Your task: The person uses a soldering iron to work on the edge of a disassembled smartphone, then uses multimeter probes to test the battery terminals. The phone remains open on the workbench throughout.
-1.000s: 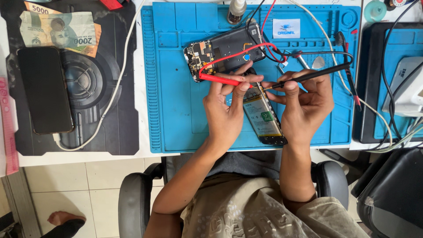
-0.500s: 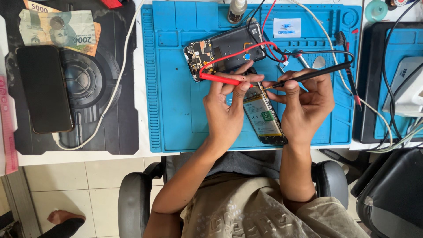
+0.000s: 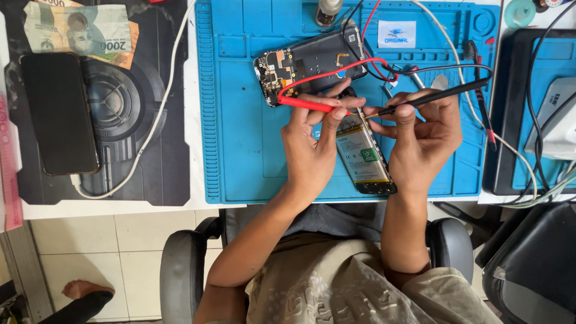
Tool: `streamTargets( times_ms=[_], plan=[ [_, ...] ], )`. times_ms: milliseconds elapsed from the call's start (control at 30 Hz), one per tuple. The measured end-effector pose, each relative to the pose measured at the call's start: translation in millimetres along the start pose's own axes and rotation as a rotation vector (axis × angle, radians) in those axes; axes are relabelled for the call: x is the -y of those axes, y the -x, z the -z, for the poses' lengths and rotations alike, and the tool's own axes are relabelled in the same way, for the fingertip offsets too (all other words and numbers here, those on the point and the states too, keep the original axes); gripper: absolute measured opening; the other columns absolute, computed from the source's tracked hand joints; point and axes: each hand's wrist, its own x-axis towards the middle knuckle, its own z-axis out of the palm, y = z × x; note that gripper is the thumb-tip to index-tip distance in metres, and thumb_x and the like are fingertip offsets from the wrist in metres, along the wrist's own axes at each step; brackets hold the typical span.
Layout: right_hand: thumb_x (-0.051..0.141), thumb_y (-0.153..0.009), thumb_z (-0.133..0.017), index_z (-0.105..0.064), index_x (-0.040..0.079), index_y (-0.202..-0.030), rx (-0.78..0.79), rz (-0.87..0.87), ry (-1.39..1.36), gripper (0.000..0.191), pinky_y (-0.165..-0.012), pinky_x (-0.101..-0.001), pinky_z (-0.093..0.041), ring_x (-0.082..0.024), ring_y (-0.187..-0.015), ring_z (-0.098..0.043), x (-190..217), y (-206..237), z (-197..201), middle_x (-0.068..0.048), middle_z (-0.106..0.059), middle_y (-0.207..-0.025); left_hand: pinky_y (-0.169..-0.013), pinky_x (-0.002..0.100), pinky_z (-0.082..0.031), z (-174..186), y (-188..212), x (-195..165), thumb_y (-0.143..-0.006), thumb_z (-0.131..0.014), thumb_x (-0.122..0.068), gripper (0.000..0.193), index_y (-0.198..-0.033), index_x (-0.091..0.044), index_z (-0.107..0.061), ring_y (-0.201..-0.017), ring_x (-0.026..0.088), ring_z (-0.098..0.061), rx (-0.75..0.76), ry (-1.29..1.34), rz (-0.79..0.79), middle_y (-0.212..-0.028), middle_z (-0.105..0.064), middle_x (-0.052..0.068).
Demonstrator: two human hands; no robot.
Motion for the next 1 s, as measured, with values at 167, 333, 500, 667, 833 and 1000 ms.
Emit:
streamTargets(
  times_ms=[167,333,500,667,833,1000],
  plan=[
    [0.014,-0.115,-0.068,-0.051,-0.001,-0.122,-0.007,-0.001,0.003,0.024,-0.069,-0.0303,-0.068,-0.028,-0.090,-0.078,-1.6,-1.1,1.5,-0.015,-0.069,-0.105,-0.114,0.040,-0.056,0.2,-1.0,-0.4,-0.112,-0.058,-0.010,0.013,-0.119,-0.001,-0.052,-0.124,0.030,-0.071,0.000,-0.005,0.013,-0.123,-0.073,0.027],
    [0.016,-0.115,-0.068,-0.051,-0.001,-0.122,-0.003,0.001,-0.001,0.025,-0.070,-0.0308,-0.068,-0.028,-0.091,-0.079,-2.5,-0.5,1.8,-0.014,-0.068,-0.105,-0.111,0.040,-0.057,-0.1,-1.6,-0.1,-0.111,-0.058,-0.011,0.014,-0.118,-0.001,-0.051,-0.123,0.030,-0.073,-0.011,0.006,0.037,-0.129,-0.071,0.027],
    [0.016,-0.115,-0.068,-0.051,0.000,-0.123,-0.005,-0.002,0.003,0.026,-0.069,-0.0305,-0.068,-0.028,-0.090,-0.079,-3.0,0.5,1.0,-0.014,-0.069,-0.105,-0.114,0.040,-0.056,0.7,-0.9,0.5,-0.112,-0.059,-0.010,0.013,-0.119,-0.001,-0.051,-0.123,0.029,-0.071,-0.004,-0.010,0.010,-0.120,-0.073,0.027],
    [0.015,-0.114,-0.068,-0.051,-0.001,-0.123,-0.006,-0.002,-0.002,0.025,-0.070,-0.0309,-0.068,-0.028,-0.090,-0.079,-2.6,0.2,0.1,-0.015,-0.069,-0.105,-0.112,0.040,-0.056,0.9,-1.0,-0.2,-0.111,-0.059,-0.010,0.013,-0.118,-0.001,-0.052,-0.123,0.029,-0.072,-0.007,-0.013,0.026,-0.126,-0.072,0.027],
    [0.015,-0.114,-0.068,-0.050,0.000,-0.123,0.002,0.008,-0.005,0.025,-0.070,-0.0307,-0.069,-0.029,-0.091,-0.079,-1.7,1.4,-0.7,-0.015,-0.069,-0.105,-0.113,0.040,-0.056,1.5,-1.0,-0.6,-0.112,-0.059,-0.010,0.013,-0.119,-0.001,-0.051,-0.120,0.029,-0.073,-0.012,-0.012,0.017,-0.126,-0.073,0.027],
    [0.013,-0.115,-0.068,-0.051,-0.001,-0.123,-0.002,0.005,-0.005,0.023,-0.070,-0.0304,-0.068,-0.028,-0.090,-0.078,-0.3,0.5,-0.8,-0.015,-0.068,-0.105,-0.111,0.040,-0.057,-0.6,-2.2,0.0,-0.111,-0.059,-0.009,0.013,-0.118,-0.001,-0.051,-0.123,0.030,-0.073,-0.014,-0.007,0.024,-0.127,-0.071,0.028]
  ],
)
